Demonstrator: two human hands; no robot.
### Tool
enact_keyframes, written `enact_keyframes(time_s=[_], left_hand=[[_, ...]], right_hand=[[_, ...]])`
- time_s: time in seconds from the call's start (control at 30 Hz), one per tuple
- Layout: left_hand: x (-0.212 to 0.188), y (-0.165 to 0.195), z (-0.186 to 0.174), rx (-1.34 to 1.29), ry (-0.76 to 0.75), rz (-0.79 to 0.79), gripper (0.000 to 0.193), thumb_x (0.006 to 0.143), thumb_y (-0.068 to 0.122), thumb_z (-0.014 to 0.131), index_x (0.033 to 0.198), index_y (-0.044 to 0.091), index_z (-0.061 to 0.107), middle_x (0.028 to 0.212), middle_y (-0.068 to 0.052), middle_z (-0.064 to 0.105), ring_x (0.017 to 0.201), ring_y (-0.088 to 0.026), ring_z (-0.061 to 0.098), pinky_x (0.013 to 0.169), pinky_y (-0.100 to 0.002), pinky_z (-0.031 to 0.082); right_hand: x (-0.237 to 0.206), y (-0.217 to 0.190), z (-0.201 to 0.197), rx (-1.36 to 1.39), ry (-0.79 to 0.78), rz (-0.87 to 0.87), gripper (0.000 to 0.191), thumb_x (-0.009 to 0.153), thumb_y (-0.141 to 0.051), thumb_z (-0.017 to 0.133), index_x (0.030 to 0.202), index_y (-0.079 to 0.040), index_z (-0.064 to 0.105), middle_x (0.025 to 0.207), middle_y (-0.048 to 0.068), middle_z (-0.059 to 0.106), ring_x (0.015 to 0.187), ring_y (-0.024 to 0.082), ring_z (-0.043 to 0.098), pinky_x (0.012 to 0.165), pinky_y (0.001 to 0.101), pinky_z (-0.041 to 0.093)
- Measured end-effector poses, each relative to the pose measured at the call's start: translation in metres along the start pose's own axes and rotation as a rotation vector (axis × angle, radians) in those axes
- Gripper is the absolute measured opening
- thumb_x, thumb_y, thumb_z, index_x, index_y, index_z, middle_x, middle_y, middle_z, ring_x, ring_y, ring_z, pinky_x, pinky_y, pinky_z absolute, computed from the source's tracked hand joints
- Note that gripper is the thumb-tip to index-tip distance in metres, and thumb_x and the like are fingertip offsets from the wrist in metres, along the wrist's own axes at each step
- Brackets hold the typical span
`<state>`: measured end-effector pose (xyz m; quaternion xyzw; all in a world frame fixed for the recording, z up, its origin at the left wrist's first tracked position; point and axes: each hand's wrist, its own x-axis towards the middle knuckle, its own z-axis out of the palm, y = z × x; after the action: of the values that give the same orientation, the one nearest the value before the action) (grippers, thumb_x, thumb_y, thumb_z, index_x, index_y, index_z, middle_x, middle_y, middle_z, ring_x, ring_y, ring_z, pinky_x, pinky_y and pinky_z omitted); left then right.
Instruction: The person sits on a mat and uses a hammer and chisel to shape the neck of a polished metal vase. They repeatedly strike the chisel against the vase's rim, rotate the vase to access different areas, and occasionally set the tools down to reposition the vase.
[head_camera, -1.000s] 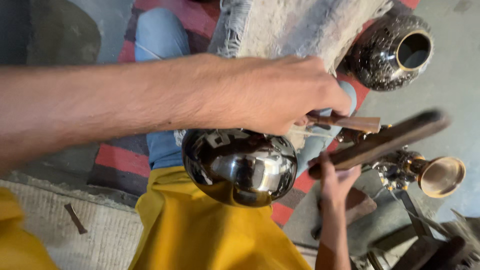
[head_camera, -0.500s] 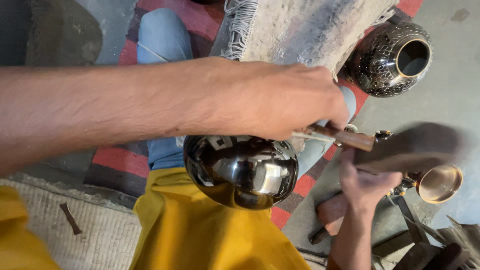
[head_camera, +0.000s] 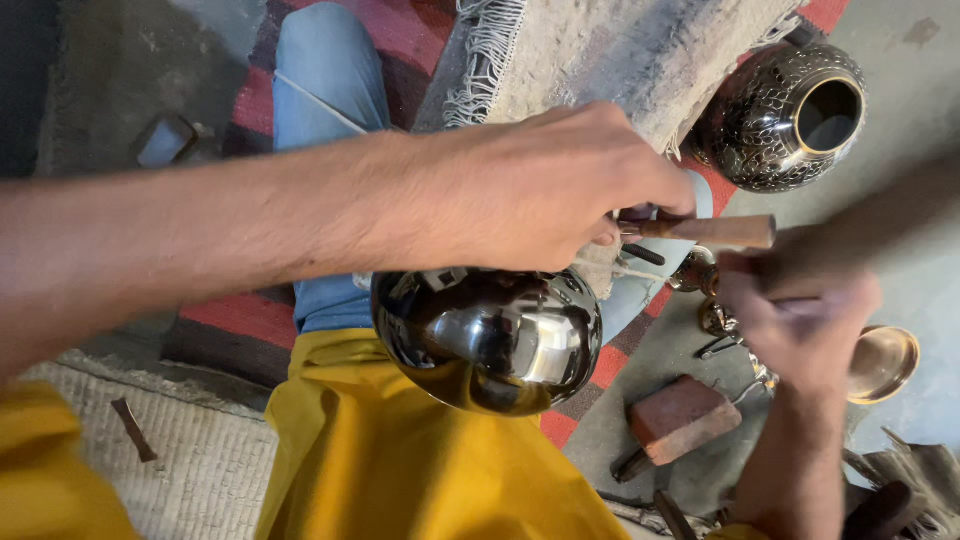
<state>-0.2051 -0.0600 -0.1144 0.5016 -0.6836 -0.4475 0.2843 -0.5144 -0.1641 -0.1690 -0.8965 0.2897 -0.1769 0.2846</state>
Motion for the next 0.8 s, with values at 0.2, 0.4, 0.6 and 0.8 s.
enact_keyframes(time_s=[0.2,0.4,0.6,0.8], left_hand=[[-0.021,-0.009,0.008,-0.044,0.227,0.064,0.022,0.09,-0.002,0.068,0.111,0.001,0.071,0.087,-0.021,0.074,0.075,-0.03,0.074,0.071,-0.047,0.054],[-0.034,-0.019,0.024,-0.107,0.456,0.181,0.028,0.094,-0.005,0.069,0.121,-0.001,0.066,0.104,-0.018,0.076,0.097,-0.029,0.078,0.083,-0.039,0.062],[-0.043,-0.015,0.031,-0.186,0.498,0.078,0.029,0.094,-0.004,0.07,0.122,0.0,0.064,0.104,-0.012,0.078,0.095,-0.021,0.081,0.084,-0.034,0.065],[-0.039,-0.015,0.026,-0.161,0.471,0.081,0.031,0.092,-0.003,0.071,0.122,-0.001,0.064,0.104,-0.016,0.077,0.098,-0.025,0.08,0.082,-0.036,0.064]], right_hand=[[0.037,0.0,-0.021,0.389,-0.036,0.169,0.015,0.098,-0.002,0.076,0.1,0.001,0.062,0.081,0.011,0.067,0.065,0.013,0.067,0.058,0.0261,0.055],[0.076,0.001,-0.04,-0.027,-0.218,0.003,0.028,0.096,-0.008,0.083,0.109,0.006,0.062,0.085,0.015,0.066,0.07,0.019,0.065,0.063,0.0292,0.053],[0.099,0.015,-0.046,-0.129,-0.346,0.013,0.023,0.097,-0.01,0.082,0.102,0.002,0.064,0.087,0.011,0.067,0.076,0.015,0.066,0.067,0.0282,0.052],[0.104,0.016,-0.059,-0.186,-0.382,0.01,0.025,0.091,-0.009,0.081,0.104,0.003,0.063,0.085,0.01,0.068,0.073,0.015,0.068,0.065,0.0286,0.052]])
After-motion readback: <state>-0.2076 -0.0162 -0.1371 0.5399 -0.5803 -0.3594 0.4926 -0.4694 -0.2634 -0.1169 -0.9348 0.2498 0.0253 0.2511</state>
